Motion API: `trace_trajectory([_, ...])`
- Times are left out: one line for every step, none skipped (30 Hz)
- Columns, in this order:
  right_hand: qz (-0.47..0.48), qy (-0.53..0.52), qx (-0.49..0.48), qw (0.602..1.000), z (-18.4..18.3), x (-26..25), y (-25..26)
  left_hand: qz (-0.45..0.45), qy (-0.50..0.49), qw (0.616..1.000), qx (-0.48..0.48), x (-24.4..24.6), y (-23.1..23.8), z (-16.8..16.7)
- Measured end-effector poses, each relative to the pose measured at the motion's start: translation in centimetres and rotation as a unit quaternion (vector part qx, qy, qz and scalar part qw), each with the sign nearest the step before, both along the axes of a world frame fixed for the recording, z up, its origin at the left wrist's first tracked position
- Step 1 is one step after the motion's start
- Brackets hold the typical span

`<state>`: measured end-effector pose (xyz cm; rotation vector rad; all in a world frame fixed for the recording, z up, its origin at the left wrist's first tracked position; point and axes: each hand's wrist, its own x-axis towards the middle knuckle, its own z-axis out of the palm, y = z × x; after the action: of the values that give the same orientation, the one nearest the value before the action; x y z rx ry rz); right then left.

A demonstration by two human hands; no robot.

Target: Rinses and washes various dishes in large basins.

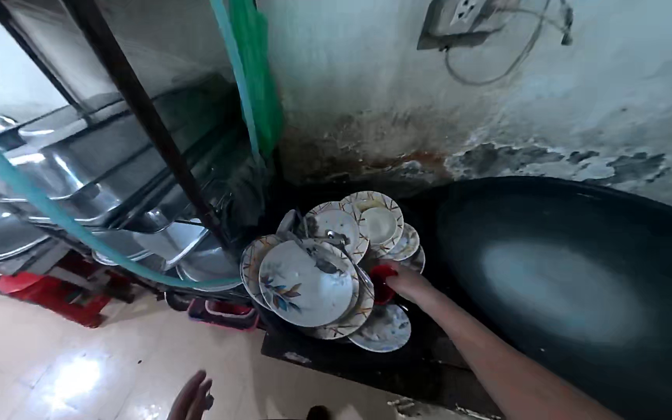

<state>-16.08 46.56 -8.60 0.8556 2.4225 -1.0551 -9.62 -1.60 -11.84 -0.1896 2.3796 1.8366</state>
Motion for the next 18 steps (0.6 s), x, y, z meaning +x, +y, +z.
trace_trajectory([-0.018, 0.008, 0.012, 1.0, 0.3, 0.3, 0.1, -0.035, 0.036, 0.999, 0.005, -1.9, 1.2, 0.9])
trace_trajectory([-0.022, 0.02, 0.036, 0.999, 0.8, 0.5, 0.2, -0.054, 0.055, 0.997, 0.01, -3.5, 2.8, 2.0])
trace_trajectory([-0.009, 0.034, 0.078, 0.996, 1.2, 0.9, 0.3, -0.066, 0.061, 0.996, 0.012, -4.9, 4.7, 3.2])
trace_trajectory([0.023, 0.058, 0.133, 0.989, 1.5, 1.3, 0.3, -0.077, 0.063, 0.995, 0.011, -5.9, 6.6, 4.2])
trace_trajectory([0.071, 0.105, 0.194, 0.973, 1.5, 1.8, 0.4, -0.091, 0.06, 0.994, 0.008, -6.9, 8.4, 5.0])
trace_trajectory([0.122, 0.172, 0.247, 0.946, 1.2, 2.3, 0.6, -0.106, 0.054, 0.993, 0.0, -7.8, 10.0, 5.5])
trace_trajectory([0.158, 0.246, 0.28, 0.914, 1.0, 2.7, 0.9, -0.119, 0.052, 0.991, -0.01, -8.6, 11.3, 5.7])
trace_trajectory([0.175, 0.309, 0.298, 0.886, 1.0, 3.1, 1.4, -0.129, 0.041, 0.991, -0.014, -9.2, 12.3, 5.8])
trace_trajectory([0.169, 0.352, 0.301, 0.87, 1.2, 3.7, 2.0, -0.134, 0.013, 0.991, -0.011, -9.7, 13.1, 6.0])
trace_trajectory([0.142, 0.376, 0.287, 0.87, 1.5, 4.4, 3.1, -0.135, -0.018, 0.991, -0.002, -10.0, 13.7, 6.1])
trace_trajectory([0.102, 0.38, 0.255, 0.883, 1.9, 5.3, 4.7, -0.128, -0.045, 0.991, 0.015, -10.2, 14.2, 6.2])
trace_trajectory([0.051, 0.378, 0.212, 0.9, 2.3, 6.4, 6.6, -0.115, -0.066, 0.991, 0.034, -10.2, 14.6, 6.4])
trace_trajectory([-0.006, 0.383, 0.176, 0.907, 2.5, 7.6, 8.8, -0.098, -0.079, 0.991, 0.053, -10.1, 15.1, 6.6])
trace_trajectory([-0.056, 0.384, 0.166, 0.906, 2.4, 9.0, 11.2, -0.072, -0.088, 0.991, 0.07, -10.0, 15.6, 6.9])
trace_trajectory([-0.091, 0.371, 0.176, 0.907, 2.2, 10.5, 13.4, -0.041, -0.094, 0.991, 0.086, -9.8, 16.3, 7.2])
trace_trajectory([-0.114, 0.35, 0.201, 0.908, 2.1, 12.1, 15.3, -0.005, -0.091, 0.991, 0.103, -9.6, 16.9, 7.2])
trace_trajectory([-0.128, 0.333, 0.228, 0.906, 1.9, 13.5, 17.0, 0.027, -0.086, 0.989, 0.118, -9.5, 17.5, 7.2])
trace_trajectory([-0.137, 0.318, 0.249, 0.905, 1.5, 14.9, 18.4, 0.052, -0.079, 0.987, 0.131, -9.5, 18.0, 7.1])
